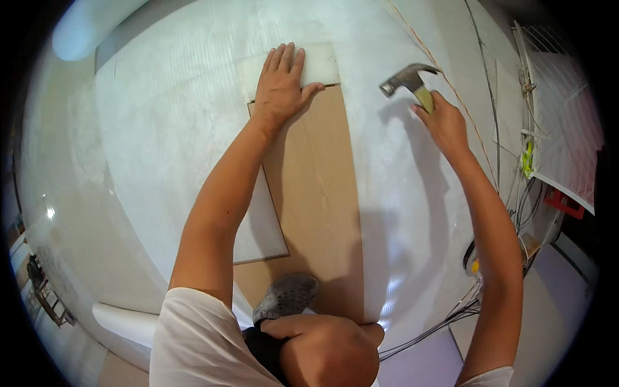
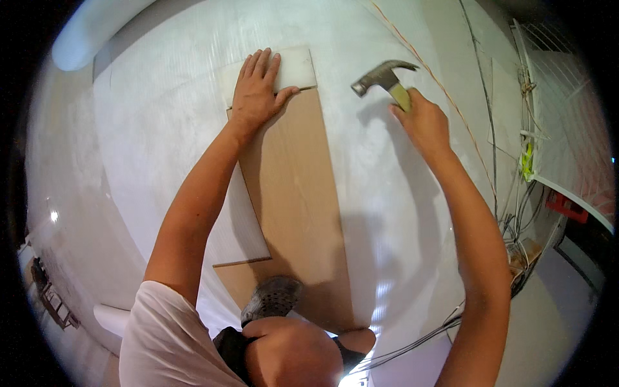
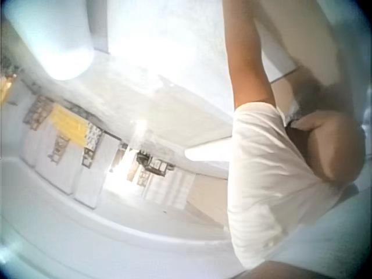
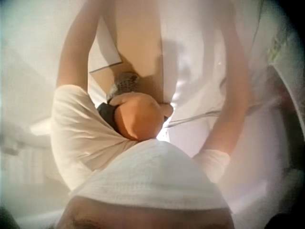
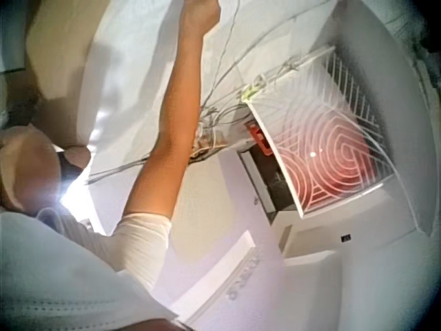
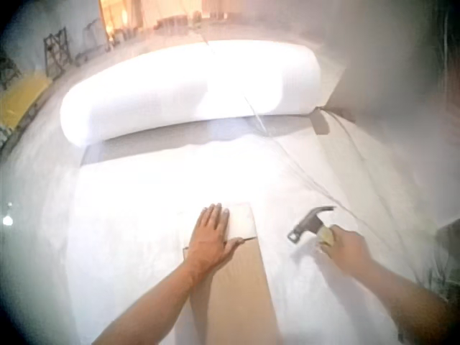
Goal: The person sweeps the floor with a broom, then positions laminate planks on the floor. They use a hammer and a white block to tap the planks into place and mark a measurement on a plank with a red pencil and a square ruler.
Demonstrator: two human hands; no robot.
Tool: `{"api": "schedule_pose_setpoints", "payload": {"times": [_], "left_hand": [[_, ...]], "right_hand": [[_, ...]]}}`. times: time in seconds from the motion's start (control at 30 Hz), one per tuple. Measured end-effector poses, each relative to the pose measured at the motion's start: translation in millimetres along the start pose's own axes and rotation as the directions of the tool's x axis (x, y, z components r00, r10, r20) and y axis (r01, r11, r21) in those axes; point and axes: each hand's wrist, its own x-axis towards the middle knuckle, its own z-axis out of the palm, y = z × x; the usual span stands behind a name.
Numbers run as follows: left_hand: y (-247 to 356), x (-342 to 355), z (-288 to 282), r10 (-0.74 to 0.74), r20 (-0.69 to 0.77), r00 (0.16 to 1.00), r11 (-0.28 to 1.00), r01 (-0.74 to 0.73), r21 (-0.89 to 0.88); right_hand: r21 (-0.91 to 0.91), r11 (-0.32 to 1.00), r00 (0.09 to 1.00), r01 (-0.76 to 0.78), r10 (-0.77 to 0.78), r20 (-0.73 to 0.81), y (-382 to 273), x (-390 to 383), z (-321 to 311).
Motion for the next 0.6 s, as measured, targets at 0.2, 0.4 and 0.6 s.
{"api": "schedule_pose_setpoints", "payload": {"times": [0.2, 0.4, 0.6], "left_hand": [[-3, 3, 0, 0.070, 0.049, 0.996, 0.996, -0.072, 0.059], [-14, 8, -10, 0.145, 0.096, 0.985, 0.987, -0.151, 0.059], [-5, 7, -17, 0.093, 0.173, 0.981, 0.991, -0.108, 0.079]], "right_hand": [[0.177, 0.980, 0.996, -0.089, 0.086, 0.025, -11, 34, 100], [0.161, 0.977, 0.990, -0.142, 0.141, 0.018, -6, 36, 115], [0.123, 0.982, 0.990, -0.142, 0.144, -0.006, -1, 38, 116]]}}
